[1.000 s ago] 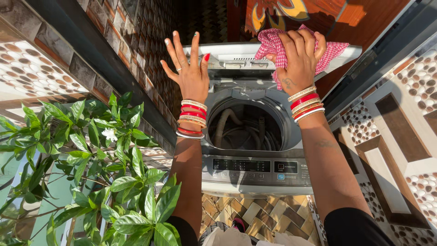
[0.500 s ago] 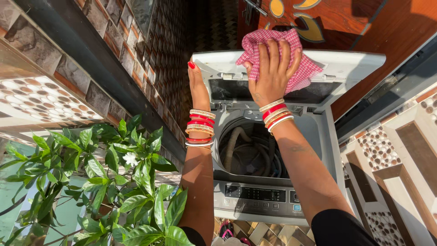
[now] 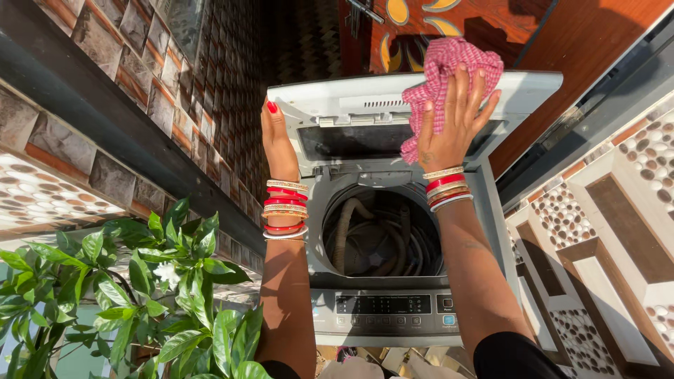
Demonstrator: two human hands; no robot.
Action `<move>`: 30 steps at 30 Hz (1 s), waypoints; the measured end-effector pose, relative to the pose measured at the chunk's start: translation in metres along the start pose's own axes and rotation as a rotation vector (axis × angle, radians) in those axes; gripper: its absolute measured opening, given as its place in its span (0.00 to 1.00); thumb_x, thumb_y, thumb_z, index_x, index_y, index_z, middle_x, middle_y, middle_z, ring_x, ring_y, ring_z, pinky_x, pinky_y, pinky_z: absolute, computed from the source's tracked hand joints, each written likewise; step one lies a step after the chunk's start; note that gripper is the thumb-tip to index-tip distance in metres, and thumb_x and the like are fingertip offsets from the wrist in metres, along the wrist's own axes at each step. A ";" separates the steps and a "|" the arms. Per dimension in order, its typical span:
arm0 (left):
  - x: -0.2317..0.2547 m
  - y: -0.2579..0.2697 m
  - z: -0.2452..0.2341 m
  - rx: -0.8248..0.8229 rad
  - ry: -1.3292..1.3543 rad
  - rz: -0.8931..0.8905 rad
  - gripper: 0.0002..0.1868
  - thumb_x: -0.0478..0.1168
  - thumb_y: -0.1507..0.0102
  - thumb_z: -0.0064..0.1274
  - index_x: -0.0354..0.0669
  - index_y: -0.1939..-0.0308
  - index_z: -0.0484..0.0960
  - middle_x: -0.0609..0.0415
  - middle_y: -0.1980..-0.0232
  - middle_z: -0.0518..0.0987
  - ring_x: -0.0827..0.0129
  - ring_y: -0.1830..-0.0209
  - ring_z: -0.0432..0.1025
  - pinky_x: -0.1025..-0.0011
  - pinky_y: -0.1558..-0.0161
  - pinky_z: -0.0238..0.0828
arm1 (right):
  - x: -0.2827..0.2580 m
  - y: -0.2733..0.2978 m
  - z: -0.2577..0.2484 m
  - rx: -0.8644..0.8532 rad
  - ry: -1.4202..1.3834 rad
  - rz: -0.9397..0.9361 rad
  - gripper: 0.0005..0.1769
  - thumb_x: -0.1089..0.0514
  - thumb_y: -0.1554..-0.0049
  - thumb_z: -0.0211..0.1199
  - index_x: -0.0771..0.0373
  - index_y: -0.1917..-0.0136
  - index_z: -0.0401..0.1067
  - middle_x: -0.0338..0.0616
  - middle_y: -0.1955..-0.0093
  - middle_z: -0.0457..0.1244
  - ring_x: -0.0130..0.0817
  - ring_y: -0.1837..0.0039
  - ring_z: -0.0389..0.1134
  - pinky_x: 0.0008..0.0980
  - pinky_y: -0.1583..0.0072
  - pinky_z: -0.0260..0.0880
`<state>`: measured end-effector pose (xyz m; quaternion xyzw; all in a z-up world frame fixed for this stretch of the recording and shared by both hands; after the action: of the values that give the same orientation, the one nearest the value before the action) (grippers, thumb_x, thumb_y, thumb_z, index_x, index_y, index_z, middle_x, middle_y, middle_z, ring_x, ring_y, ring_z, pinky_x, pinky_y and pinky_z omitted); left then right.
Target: The person cleans a washing machine by wiping the top panel, opening the lid to wipe the inner surfaces, and wiping down the exterior sides with a cloth.
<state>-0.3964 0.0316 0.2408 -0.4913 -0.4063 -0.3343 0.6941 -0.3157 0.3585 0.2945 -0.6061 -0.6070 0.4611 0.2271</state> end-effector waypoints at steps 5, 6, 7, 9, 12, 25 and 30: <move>-0.007 -0.010 0.002 -0.068 0.028 -0.047 0.42 0.65 0.29 0.37 0.41 0.20 0.56 0.44 0.17 0.57 0.56 0.17 0.51 0.62 0.21 0.42 | 0.061 0.014 -0.014 0.196 -0.203 0.255 0.35 0.44 0.26 0.36 0.63 0.13 0.44 0.44 0.10 0.41 0.44 0.08 0.35 0.58 0.12 0.21; -0.008 -0.013 0.002 -0.060 0.027 -0.045 0.42 0.65 0.29 0.37 0.41 0.20 0.56 0.44 0.17 0.57 0.56 0.17 0.51 0.62 0.21 0.42 | 0.056 0.015 -0.011 0.232 -0.218 0.295 0.35 0.43 0.25 0.39 0.61 0.13 0.44 0.44 0.09 0.37 0.45 0.08 0.33 0.55 0.11 0.24; -0.008 -0.015 0.005 -0.064 0.030 -0.030 0.42 0.64 0.29 0.38 0.42 0.20 0.55 0.44 0.17 0.57 0.56 0.17 0.50 0.61 0.22 0.43 | 0.049 0.015 -0.010 0.268 -0.233 0.335 0.35 0.43 0.25 0.41 0.59 0.12 0.45 0.45 0.09 0.34 0.46 0.08 0.30 0.52 0.11 0.26; -0.013 -0.004 0.003 -0.066 0.020 -0.031 0.41 0.63 0.29 0.38 0.43 0.19 0.54 0.44 0.17 0.56 0.56 0.17 0.50 0.61 0.22 0.43 | 0.004 0.012 0.008 0.202 -0.145 0.265 0.35 0.45 0.27 0.45 0.57 0.12 0.44 0.43 0.10 0.33 0.46 0.09 0.29 0.53 0.12 0.24; -0.033 -0.007 -0.006 -0.022 0.027 -0.152 0.39 0.62 0.29 0.33 0.43 0.20 0.56 0.47 0.18 0.56 0.59 0.17 0.48 0.62 0.24 0.39 | -0.105 0.014 0.062 -0.129 0.042 0.001 0.43 0.65 0.40 0.49 0.58 0.13 0.47 0.45 0.09 0.37 0.46 0.09 0.34 0.53 0.12 0.30; -0.032 -0.003 0.019 -0.221 0.224 0.048 0.39 0.59 0.25 0.37 0.39 0.18 0.53 0.44 0.17 0.56 0.57 0.17 0.50 0.62 0.19 0.43 | -0.075 0.035 0.019 -0.028 -0.201 -0.335 0.26 0.71 0.50 0.57 0.66 0.38 0.76 0.47 0.31 0.65 0.44 0.22 0.59 0.49 0.23 0.48; -0.022 -0.012 0.026 -0.249 0.127 0.027 0.39 0.59 0.26 0.37 0.44 0.17 0.47 0.48 0.14 0.48 0.60 0.14 0.42 0.63 0.18 0.37 | 0.009 0.023 0.002 0.067 -0.186 -0.096 0.33 0.74 0.51 0.52 0.71 0.31 0.71 0.55 0.25 0.61 0.51 0.18 0.54 0.52 0.22 0.43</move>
<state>-0.4232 0.0545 0.2312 -0.5569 -0.3102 -0.4030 0.6567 -0.3068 0.3627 0.2713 -0.5229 -0.6380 0.5241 0.2118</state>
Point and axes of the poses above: each hand's wrist, its own y-axis away from the middle knuckle, its own z-axis out of the palm, x = y × z, the point moved 9 cm from there along -y, towards the middle knuckle
